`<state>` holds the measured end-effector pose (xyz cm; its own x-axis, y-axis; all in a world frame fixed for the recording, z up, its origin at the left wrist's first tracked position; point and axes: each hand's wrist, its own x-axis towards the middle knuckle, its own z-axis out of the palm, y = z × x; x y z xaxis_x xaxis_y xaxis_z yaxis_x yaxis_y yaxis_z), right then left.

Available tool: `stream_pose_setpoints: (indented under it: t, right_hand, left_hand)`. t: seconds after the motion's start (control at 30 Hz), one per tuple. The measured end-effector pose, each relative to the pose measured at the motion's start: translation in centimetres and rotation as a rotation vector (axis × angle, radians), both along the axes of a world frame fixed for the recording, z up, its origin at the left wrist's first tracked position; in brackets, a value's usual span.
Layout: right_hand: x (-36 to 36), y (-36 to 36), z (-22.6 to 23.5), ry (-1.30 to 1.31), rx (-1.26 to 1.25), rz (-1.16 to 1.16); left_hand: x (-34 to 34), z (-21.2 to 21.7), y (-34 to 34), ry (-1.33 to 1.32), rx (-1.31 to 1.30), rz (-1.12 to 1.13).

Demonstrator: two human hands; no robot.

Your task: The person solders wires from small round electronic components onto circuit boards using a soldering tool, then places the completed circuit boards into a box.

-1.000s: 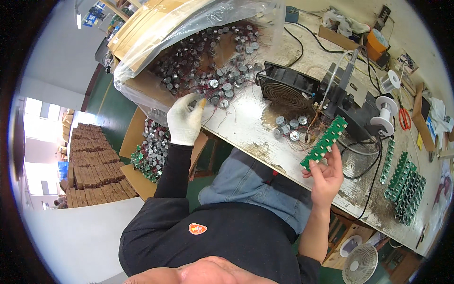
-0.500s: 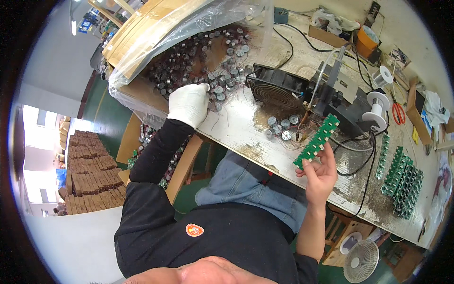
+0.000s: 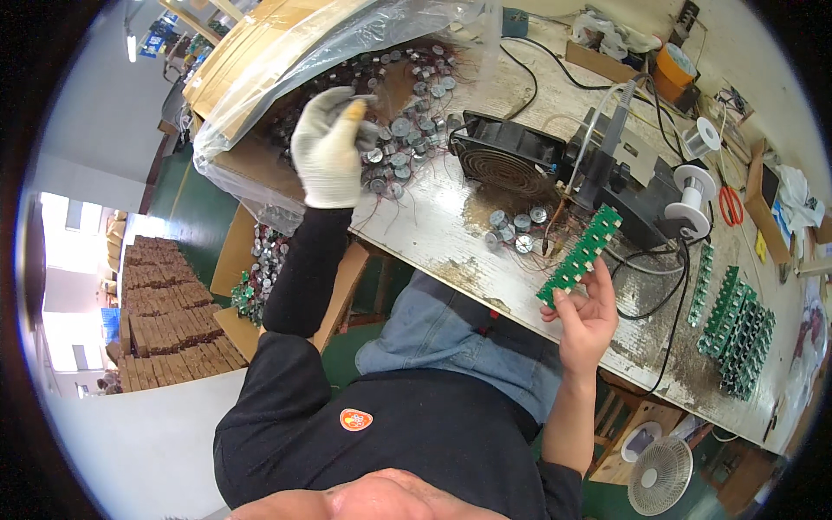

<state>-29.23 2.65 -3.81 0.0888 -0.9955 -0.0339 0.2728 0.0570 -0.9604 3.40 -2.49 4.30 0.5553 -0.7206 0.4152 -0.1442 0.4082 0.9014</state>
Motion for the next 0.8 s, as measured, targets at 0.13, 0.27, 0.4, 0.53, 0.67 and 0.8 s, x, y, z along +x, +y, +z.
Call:
stream_pose_setpoints:
  t: [0.13,0.27,0.4,0.53,0.67,0.8]
  right_hand:
    - [0.0,0.0,0.1,0.016,-0.002,0.006]
    - [-0.1,0.0,0.0,-0.006,-0.003,0.009]
    - [-0.2,0.0,0.1,-0.012,-0.009,0.019]
    - [-0.3,-0.1,0.1,-0.003,-0.013,0.016]
    - [-0.3,0.0,0.0,0.002,-0.024,0.035]
    - [0.1,0.1,0.1,-0.048,0.015,0.044]
  left_hand:
    - [-0.1,1.6,3.3,0.771,0.034,-0.319]
    - [-0.7,0.3,5.4,0.853,0.201,-0.417]
    - [-2.8,-1.3,6.5,0.637,0.383,-0.423]
    - [-5.7,-2.3,6.6,0.270,0.465,-0.285]
    - [-8.2,-3.9,6.9,-0.165,0.436,-0.245]
    - [-11.2,-4.2,7.2,-0.581,0.345,-0.211]
